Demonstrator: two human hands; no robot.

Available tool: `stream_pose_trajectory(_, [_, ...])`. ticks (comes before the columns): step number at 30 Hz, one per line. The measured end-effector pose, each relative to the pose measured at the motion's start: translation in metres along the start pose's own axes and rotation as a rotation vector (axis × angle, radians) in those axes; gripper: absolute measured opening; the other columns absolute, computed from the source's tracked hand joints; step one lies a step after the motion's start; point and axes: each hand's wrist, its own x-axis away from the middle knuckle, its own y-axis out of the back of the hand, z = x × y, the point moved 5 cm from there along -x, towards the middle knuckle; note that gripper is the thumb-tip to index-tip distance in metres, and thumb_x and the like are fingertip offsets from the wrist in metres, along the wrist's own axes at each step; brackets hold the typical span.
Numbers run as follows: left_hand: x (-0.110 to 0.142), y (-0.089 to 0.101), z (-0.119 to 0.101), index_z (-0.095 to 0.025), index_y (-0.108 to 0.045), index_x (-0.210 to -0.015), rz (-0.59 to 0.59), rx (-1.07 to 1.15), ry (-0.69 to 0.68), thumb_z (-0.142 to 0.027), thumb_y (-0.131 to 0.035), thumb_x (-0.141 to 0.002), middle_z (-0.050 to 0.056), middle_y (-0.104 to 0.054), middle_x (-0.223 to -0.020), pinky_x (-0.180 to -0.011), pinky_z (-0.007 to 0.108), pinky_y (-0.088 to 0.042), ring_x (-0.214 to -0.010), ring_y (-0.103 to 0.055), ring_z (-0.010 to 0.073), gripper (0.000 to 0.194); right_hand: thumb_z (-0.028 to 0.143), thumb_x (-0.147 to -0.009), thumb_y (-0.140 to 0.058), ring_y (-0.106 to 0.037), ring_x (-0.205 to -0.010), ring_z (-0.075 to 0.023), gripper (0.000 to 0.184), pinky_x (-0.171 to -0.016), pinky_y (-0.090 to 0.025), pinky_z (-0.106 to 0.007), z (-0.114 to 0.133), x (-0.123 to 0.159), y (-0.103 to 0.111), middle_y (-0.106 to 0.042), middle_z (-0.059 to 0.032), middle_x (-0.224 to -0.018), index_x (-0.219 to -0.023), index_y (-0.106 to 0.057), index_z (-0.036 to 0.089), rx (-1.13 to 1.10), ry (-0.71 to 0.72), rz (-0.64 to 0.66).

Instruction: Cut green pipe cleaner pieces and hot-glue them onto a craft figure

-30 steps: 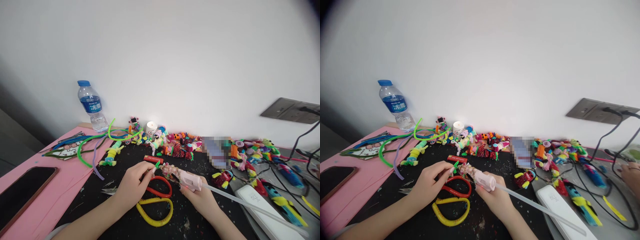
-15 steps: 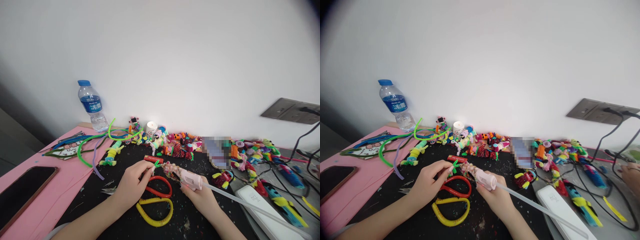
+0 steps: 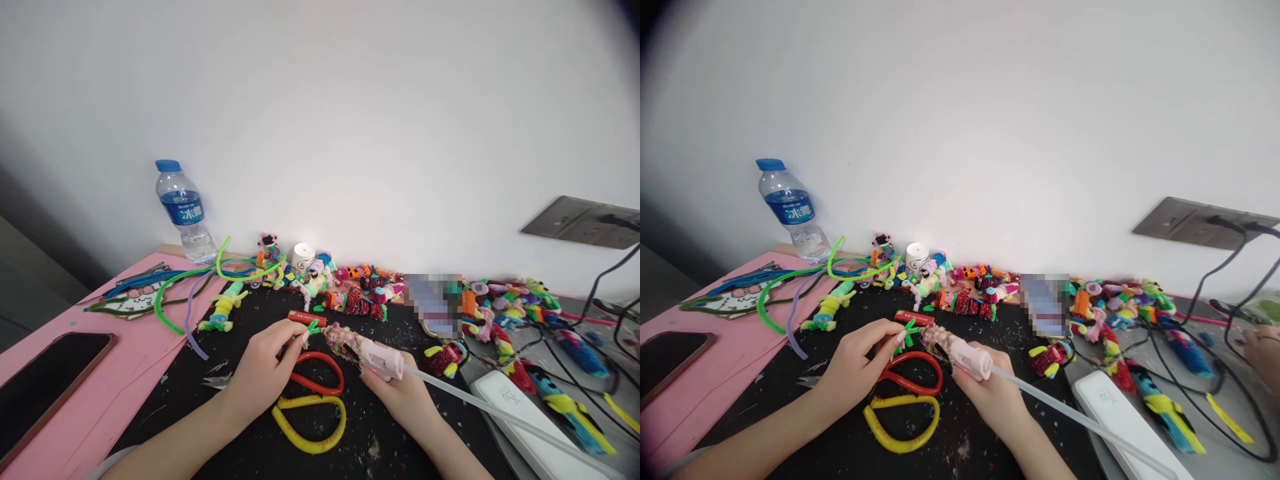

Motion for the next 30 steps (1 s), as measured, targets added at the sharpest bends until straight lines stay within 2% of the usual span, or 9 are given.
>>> stream_pose_trajectory(8, [-0.001, 0.003, 0.000, -0.019, -0.056, -0.083, -0.021, 0.000, 0.011, -0.019, -0.040, -0.088, 0.001, -0.058, -0.074, -0.061, 0.023, -0.040, -0.064, -0.052, 0.0142, 0.016, 0.024, -0.074, -0.052, -0.058, -0.054, -0.0167, 0.014, -0.050, -0.047, -0.024, -0.004, 0.001, -0.003, -0.062, -0.0001, -0.059, -0.066, -0.063, 0.020, -0.005, -0.022, 0.016])
stream_pose_trajectory(19, [0.000, -0.003, 0.000, -0.020, -0.059, -0.086, 0.028, -0.004, -0.019, -0.015, -0.041, -0.086, 0.001, -0.060, -0.077, -0.061, 0.022, -0.040, -0.066, -0.054, 0.0144, 0.018, 0.029, -0.068, -0.061, -0.058, -0.050, -0.0158, 0.010, -0.049, -0.049, -0.024, -0.014, 0.007, -0.007, -0.058, 0.0028, -0.054, -0.061, -0.060, 0.022, -0.026, -0.051, -0.037])
stream_pose_trajectory(30, [0.000, -0.003, -0.001, -0.020, -0.058, -0.086, 0.044, 0.015, -0.013, -0.016, -0.039, -0.087, 0.002, -0.059, -0.075, -0.062, 0.023, -0.040, -0.065, -0.053, 0.0144, 0.019, 0.025, -0.068, -0.062, -0.059, -0.052, -0.0164, 0.006, -0.049, -0.049, -0.024, -0.010, 0.005, -0.008, -0.060, 0.0014, -0.055, -0.064, -0.063, 0.021, -0.039, -0.054, -0.002])
